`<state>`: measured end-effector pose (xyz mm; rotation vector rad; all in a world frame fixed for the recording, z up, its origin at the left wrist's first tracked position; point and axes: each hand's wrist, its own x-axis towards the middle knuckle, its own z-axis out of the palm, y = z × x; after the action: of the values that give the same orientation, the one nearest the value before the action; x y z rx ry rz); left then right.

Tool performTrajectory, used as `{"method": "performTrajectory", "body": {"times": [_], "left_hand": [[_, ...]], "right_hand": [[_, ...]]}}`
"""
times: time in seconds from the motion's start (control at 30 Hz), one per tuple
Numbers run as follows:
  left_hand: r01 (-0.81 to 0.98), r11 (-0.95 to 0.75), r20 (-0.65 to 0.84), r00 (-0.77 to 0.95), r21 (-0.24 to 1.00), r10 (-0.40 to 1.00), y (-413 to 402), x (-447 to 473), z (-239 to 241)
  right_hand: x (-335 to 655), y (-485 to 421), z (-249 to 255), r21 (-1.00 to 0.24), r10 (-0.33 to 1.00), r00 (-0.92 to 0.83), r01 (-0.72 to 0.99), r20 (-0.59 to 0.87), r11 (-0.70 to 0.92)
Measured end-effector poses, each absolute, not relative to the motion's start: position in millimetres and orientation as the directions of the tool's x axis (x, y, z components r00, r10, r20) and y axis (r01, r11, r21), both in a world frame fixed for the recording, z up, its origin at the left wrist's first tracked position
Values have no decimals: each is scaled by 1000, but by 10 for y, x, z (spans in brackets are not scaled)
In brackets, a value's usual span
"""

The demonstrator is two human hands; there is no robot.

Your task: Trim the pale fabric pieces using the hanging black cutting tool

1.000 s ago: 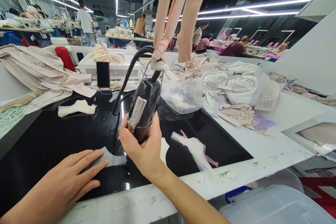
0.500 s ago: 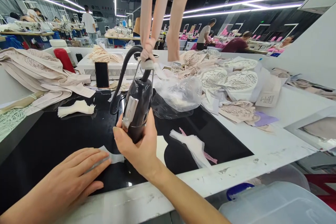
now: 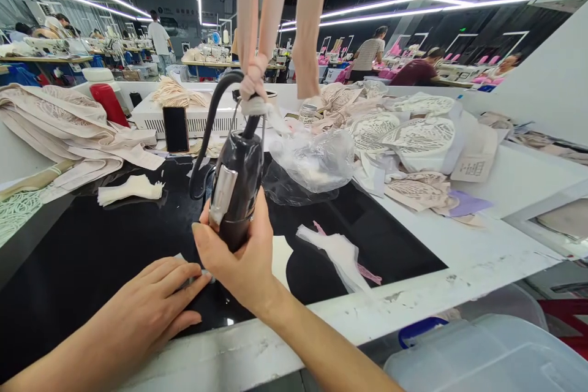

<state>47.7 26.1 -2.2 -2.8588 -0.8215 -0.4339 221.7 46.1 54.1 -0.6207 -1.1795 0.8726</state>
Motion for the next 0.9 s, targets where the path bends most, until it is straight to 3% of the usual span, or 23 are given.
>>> {"method": "performTrajectory", "body": {"times": [0.9], "left_hand": [[563, -826, 296, 789, 3, 539, 262, 492, -34]], "right_hand": [[2256, 488, 535, -799, 845, 172, -273, 507, 535]]}}
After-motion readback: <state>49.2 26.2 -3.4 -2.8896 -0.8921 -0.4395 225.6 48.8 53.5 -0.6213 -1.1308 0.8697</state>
